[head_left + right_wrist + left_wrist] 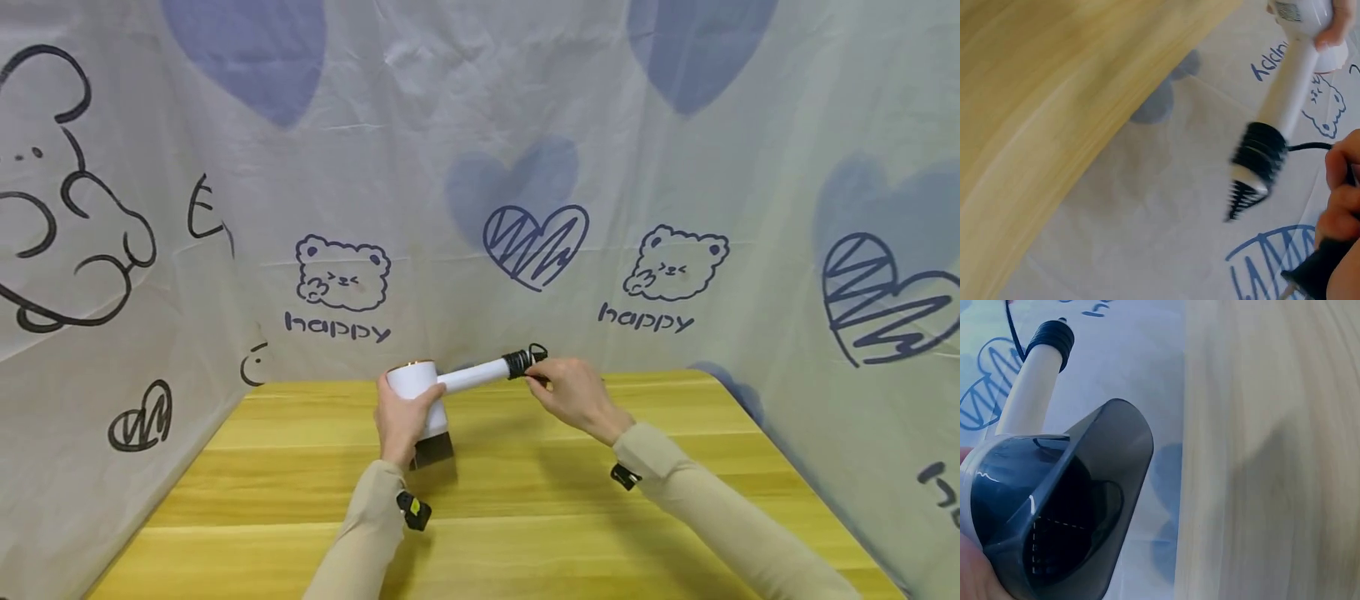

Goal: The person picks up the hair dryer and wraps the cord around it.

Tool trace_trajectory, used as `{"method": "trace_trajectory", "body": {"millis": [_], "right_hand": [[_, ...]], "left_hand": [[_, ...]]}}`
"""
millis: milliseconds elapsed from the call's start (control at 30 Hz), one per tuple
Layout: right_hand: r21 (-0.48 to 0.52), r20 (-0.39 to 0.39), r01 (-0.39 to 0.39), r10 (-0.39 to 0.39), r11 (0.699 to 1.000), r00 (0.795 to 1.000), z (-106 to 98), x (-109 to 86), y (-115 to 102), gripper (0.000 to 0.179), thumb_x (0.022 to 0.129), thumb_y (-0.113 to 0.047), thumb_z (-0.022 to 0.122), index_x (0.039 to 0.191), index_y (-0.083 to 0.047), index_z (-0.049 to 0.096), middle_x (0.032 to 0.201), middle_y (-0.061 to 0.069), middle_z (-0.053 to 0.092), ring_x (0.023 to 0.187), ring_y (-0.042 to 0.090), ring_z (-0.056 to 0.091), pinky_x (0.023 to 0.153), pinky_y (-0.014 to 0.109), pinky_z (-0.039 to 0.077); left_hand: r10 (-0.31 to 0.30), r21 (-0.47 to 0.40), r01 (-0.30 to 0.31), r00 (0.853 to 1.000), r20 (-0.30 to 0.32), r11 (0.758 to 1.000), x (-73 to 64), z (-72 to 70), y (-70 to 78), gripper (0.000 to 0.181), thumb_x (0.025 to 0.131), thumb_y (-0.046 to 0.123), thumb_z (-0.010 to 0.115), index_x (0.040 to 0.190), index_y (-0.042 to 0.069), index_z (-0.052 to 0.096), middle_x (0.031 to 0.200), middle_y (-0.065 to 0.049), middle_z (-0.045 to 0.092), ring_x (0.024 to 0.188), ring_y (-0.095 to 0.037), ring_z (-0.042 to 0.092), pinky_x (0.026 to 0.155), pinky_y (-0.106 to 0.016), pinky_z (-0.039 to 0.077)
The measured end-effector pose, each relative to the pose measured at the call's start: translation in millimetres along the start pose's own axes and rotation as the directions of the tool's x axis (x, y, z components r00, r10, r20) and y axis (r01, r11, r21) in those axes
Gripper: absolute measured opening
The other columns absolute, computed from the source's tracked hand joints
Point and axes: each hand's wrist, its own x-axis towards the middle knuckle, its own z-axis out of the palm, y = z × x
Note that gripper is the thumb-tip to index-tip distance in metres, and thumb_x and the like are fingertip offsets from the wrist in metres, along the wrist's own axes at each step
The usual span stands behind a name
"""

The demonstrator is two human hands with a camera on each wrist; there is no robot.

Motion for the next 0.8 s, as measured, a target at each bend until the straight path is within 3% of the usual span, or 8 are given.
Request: {"method": "trace_trajectory", "body": {"millis": [133,233,333,400,500,567,700,800], "right_hand": [[0.114,0.050,0.031,-0.037,0.993,0.998,5.2,-8.7,3.4,0.024,0.095,-0.008,0.060,0.116,-0.009,0.072,0.083,-0.002,0.070,0.062,0.005,0.050,0.054,0.019,0.043],[0.250,0.130,-0.022,-0.011,0.968,0.991,10.3,-16.8,9.3,0.034,0.099,-0.004,0.053,0.131,-0.009,0.063,0.082,-0.004,0.063,0.064,0.005,0.047,0.058,0.021,0.043],[0.434,0.250,-0.189,0.083,0.881,0.965,17.7,-22.8,18.5,0.039,0.101,-0.004,0.048,0.139,-0.012,0.056,0.080,-0.001,0.059,0.061,0.007,0.046,0.053,0.022,0.043],[0.552,0.334,-0.315,0.141,0.772,0.932,21.5,-25.2,25.2,0.036,0.103,-0.006,0.045,0.137,-0.007,0.057,0.081,0.002,0.059,0.060,0.008,0.047,0.050,0.022,0.042],[0.641,0.464,-0.487,0.205,0.594,0.862,23.8,-26.7,34.1,0.030,0.104,-0.014,0.046,0.125,0.000,0.062,0.083,0.003,0.061,0.064,0.011,0.051,0.053,0.023,0.046],[0.644,0.542,-0.567,0.218,0.513,0.812,24.0,-26.6,39.8,0.030,0.104,-0.020,0.047,0.115,0.002,0.064,0.083,0.002,0.061,0.067,0.013,0.053,0.057,0.024,0.049],[0.595,0.670,-0.697,0.233,0.401,0.705,27.7,-24.5,51.6,0.030,0.102,-0.028,0.051,0.105,-0.001,0.065,0.078,0.001,0.057,0.065,0.012,0.050,0.058,0.025,0.047],[0.538,0.720,-0.754,0.260,0.378,0.644,30.2,-23.4,58.2,0.028,0.100,-0.030,0.056,0.098,-0.004,0.066,0.074,0.000,0.053,0.061,0.010,0.044,0.054,0.023,0.040]], "left_hand": [[-0.066,-0.095,0.066,0.998,0.012,0.993,1.2,-2.8,4.0,0.093,0.071,0.039,0.082,0.145,0.015,0.032,0.124,-0.014,0.054,0.103,-0.032,0.057,0.081,-0.043,0.054],[-0.105,-0.160,0.110,0.994,0.039,0.981,2.4,-3.7,4.9,0.091,0.073,0.036,0.082,0.146,0.015,0.031,0.126,-0.014,0.052,0.103,-0.031,0.057,0.079,-0.041,0.055],[-0.140,-0.227,0.152,0.988,0.066,0.962,3.5,-3.9,2.4,0.089,0.075,0.034,0.081,0.146,0.014,0.031,0.126,-0.013,0.051,0.100,-0.029,0.057,0.076,-0.038,0.055],[-0.156,-0.262,0.174,0.984,0.087,0.949,3.8,-4.2,0.3,0.088,0.075,0.033,0.081,0.146,0.014,0.031,0.127,-0.013,0.050,0.099,-0.029,0.058,0.075,-0.036,0.056],[-0.172,-0.303,0.204,0.977,0.129,0.931,4.2,-3.9,-1.6,0.088,0.076,0.033,0.080,0.145,0.013,0.031,0.128,-0.014,0.049,0.099,-0.029,0.058,0.075,-0.036,0.057],[-0.176,-0.321,0.218,0.972,0.154,0.922,3.7,-4.4,-0.6,0.086,0.077,0.033,0.080,0.145,0.014,0.031,0.128,-0.014,0.049,0.099,-0.030,0.059,0.075,-0.037,0.057],[-0.157,-0.340,0.217,0.968,0.195,0.915,2.2,-3.5,0.9,0.084,0.077,0.032,0.081,0.143,0.013,0.032,0.126,-0.015,0.050,0.095,-0.029,0.061,0.073,-0.038,0.058],[-0.139,-0.318,0.208,0.964,0.225,0.925,0.2,-2.6,-1.1,0.083,0.076,0.032,0.081,0.141,0.011,0.035,0.124,-0.015,0.052,0.091,-0.028,0.062,0.071,-0.037,0.058]]}}
